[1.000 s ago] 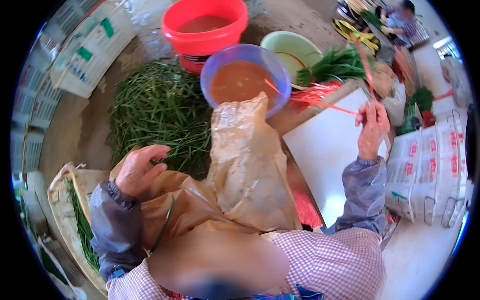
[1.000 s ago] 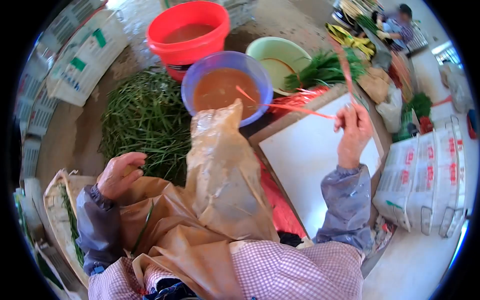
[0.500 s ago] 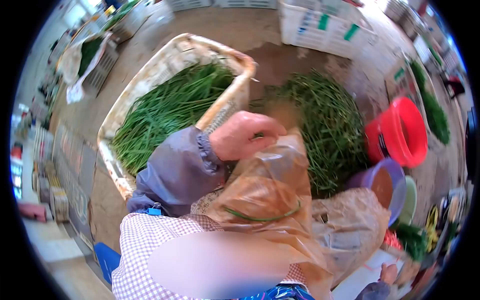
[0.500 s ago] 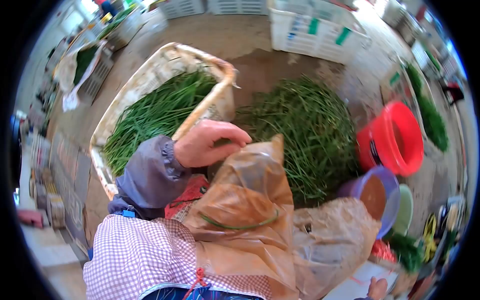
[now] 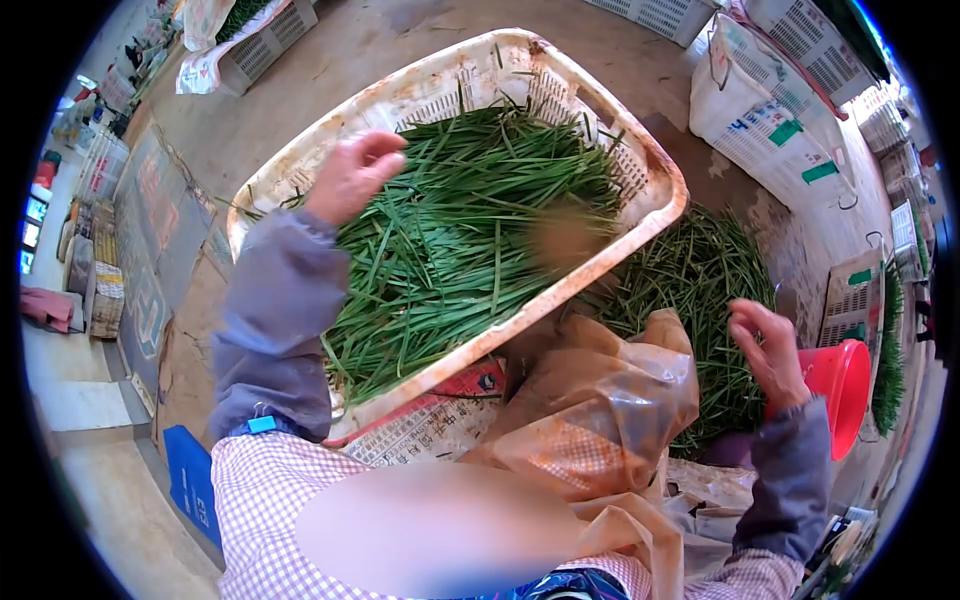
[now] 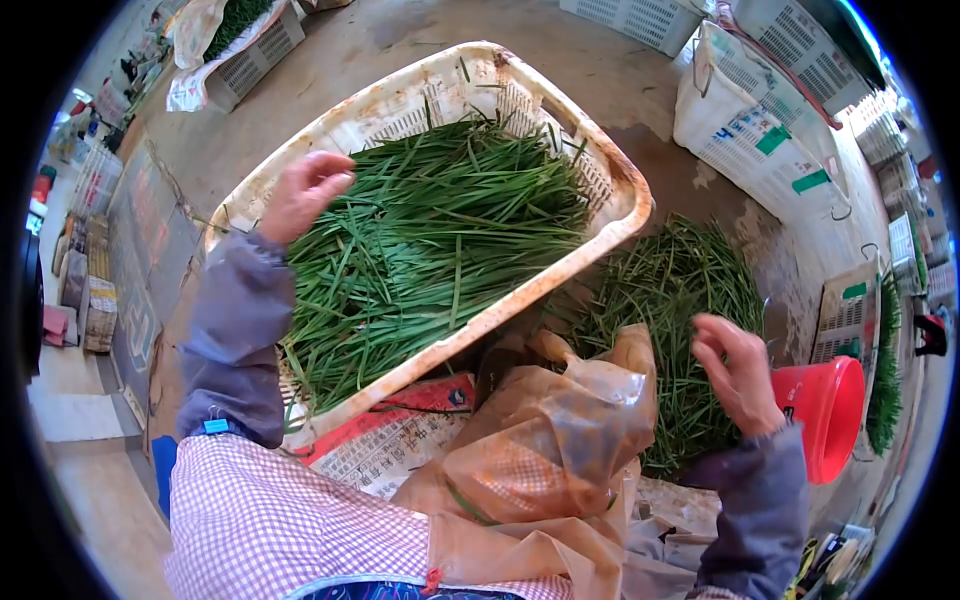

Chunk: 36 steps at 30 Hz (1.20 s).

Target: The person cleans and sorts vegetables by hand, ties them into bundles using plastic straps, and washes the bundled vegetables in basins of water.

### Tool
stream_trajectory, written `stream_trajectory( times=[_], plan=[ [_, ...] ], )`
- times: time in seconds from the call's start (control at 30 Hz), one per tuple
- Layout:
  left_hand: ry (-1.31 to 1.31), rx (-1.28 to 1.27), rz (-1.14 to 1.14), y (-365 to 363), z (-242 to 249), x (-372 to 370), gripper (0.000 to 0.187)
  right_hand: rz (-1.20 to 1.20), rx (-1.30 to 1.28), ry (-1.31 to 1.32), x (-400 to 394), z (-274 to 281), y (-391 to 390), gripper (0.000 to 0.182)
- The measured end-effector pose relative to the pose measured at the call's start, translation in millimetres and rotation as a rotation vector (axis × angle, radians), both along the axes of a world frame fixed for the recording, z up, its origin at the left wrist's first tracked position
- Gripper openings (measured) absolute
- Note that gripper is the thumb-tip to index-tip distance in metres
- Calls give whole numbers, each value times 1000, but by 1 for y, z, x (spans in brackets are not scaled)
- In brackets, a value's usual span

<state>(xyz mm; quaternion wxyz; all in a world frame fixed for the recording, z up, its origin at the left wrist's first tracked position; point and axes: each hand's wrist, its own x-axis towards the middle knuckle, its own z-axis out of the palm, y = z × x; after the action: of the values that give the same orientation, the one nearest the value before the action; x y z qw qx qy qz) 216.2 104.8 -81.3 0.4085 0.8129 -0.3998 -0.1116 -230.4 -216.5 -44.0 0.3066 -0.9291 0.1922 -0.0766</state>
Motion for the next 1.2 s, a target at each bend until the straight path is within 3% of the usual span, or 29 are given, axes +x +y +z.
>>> stream_trajectory(
  times=[0.13, 0.23, 0.3, 0.33, 0.4, 0.5, 0.6, 0.63, 0.73, 0.83, 0.93, 1.03, 1.13, 1.2],
  plan=[
    [-117, 93, -228, -72, -58, -32, 26, 187, -101, -81, 79, -22, 15, 23],
    [-197, 141, -505, -128, -99, -80, 31, 152, -43, -42, 90, -38, 18, 21],
    [-148, 342, -613, -167, -106, -109, 47, 101, 39, -48, 89, -49, 18, 20],
    [-255, 427, -637, -186, -122, -118, 67, 71, 80, -50, 86, -54, 18, 20],
    [-247, 612, -496, -209, -130, -137, 87, 47, 91, -64, 78, -66, 15, 19],
    [-382, 578, -346, -216, -168, -142, 96, -16, 155, -47, 64, -76, 13, 19],
    [-654, 389, -253, -201, -192, -141, 99, -74, 217, -14, 47, -99, 7, 18],
    [-732, 420, -204, -203, -202, -144, 89, -107, 273, 2, 45, -104, 6, 18],
    [-671, 417, 32, -224, -291, -157, 63, -125, 335, -34, 46, -114, 6, 17],
    [-661, 390, 167, -229, -277, -156, 39, -176, 393, -1, 46, -118, 2, 17],
    [-884, 251, 217, -227, -275, -152, 38, -215, 428, 7, 41, -129, -4, 16],
    [-848, 415, 168, -232, -283, -161, 44, -253, 505, 36, 39, -134, -5, 15],
    [-589, 602, 74, -239, -273, -163, 64, -260, 462, -38, 30, -148, -8, 15],
    [-434, 697, -55, -230, -227, -154, 78, -306, 503, -31, 26, -147, -9, 15]
  ],
)
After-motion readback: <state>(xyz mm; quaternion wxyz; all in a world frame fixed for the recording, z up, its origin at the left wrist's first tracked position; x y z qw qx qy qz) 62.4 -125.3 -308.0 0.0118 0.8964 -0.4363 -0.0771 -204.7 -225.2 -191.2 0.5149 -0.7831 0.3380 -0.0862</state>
